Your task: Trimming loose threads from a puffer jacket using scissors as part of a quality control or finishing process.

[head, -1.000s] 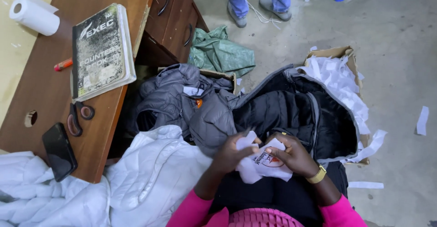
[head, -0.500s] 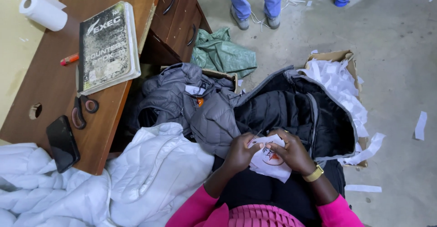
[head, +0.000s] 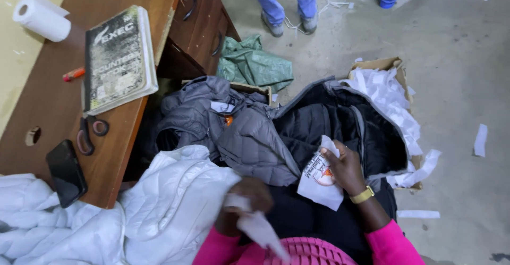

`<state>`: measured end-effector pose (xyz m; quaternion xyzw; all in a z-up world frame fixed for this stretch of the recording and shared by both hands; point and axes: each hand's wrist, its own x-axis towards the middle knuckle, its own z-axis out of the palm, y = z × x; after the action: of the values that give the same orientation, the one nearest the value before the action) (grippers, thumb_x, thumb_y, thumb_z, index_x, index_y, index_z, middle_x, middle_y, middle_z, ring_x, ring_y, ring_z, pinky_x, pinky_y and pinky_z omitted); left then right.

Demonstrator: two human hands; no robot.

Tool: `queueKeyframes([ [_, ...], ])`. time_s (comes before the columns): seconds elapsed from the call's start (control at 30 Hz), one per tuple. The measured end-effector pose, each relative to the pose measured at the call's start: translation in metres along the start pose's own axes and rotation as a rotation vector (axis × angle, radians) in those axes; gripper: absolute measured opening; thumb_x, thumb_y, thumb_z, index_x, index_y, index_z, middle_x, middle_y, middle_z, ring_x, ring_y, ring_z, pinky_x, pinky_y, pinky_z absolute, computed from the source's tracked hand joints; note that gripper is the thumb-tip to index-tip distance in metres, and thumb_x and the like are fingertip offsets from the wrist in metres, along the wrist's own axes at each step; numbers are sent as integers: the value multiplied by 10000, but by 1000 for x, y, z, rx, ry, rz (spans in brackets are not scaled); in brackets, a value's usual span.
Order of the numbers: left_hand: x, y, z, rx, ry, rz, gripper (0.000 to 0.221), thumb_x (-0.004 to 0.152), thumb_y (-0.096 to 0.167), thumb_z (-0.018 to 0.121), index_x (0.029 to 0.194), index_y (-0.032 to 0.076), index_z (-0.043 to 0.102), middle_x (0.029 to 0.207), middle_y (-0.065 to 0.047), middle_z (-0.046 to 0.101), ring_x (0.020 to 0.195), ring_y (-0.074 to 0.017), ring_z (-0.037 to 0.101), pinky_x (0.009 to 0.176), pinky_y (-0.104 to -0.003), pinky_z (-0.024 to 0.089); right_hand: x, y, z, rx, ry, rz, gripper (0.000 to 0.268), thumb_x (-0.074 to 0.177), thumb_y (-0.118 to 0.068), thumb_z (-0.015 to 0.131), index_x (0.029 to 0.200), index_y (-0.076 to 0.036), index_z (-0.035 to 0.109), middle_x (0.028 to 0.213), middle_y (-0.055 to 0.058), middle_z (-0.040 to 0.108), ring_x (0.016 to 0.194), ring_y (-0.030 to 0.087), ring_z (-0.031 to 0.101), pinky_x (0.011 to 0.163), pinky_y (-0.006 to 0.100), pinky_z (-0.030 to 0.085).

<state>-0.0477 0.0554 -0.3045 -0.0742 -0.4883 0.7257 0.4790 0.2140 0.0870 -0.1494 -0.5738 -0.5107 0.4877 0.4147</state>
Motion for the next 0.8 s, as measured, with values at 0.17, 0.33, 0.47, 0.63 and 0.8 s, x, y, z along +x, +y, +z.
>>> queueKeyframes([
  [0.17,121,-178,183,1720,-67,-1250,228,968,220,790,958,14,693,1176,-203,699,1121,-284,582,962,-477,470,-10,-22,6,255,-136,111,213,1018,-216,703,1081,-33,791,806,99,751,800,174,625,832,386,572],
  [0.33,83,-215,123,2189,200,-1466,529,823,349,915,1203,50,699,1048,-131,746,1016,-256,661,892,-428,534,-15,-27,-2,289,-178,54,153,940,-105,779,1073,-32,788,797,111,732,762,167,618,747,350,556],
  [0.47,74,-220,64,2582,176,-1268,457,855,344,881,1254,159,756,1064,-100,791,1067,-280,759,902,-393,584,-27,-63,-12,390,-163,41,73,919,-47,790,969,-26,741,705,65,719,651,124,653,600,272,532],
  [0.63,87,-213,40,2489,-45,-1349,254,956,99,753,1200,29,740,1177,-143,728,1166,-343,703,1036,-435,524,-33,-29,-35,165,-5,-9,119,878,-70,843,977,-23,795,751,110,731,727,150,645,643,317,527],
  [0.8,81,-200,26,2274,100,-1495,314,949,245,807,1196,60,750,1090,-93,759,1095,-229,700,988,-432,522,-30,-6,-37,75,63,21,312,837,-78,883,1061,6,683,731,150,694,679,207,622,597,347,474],
])
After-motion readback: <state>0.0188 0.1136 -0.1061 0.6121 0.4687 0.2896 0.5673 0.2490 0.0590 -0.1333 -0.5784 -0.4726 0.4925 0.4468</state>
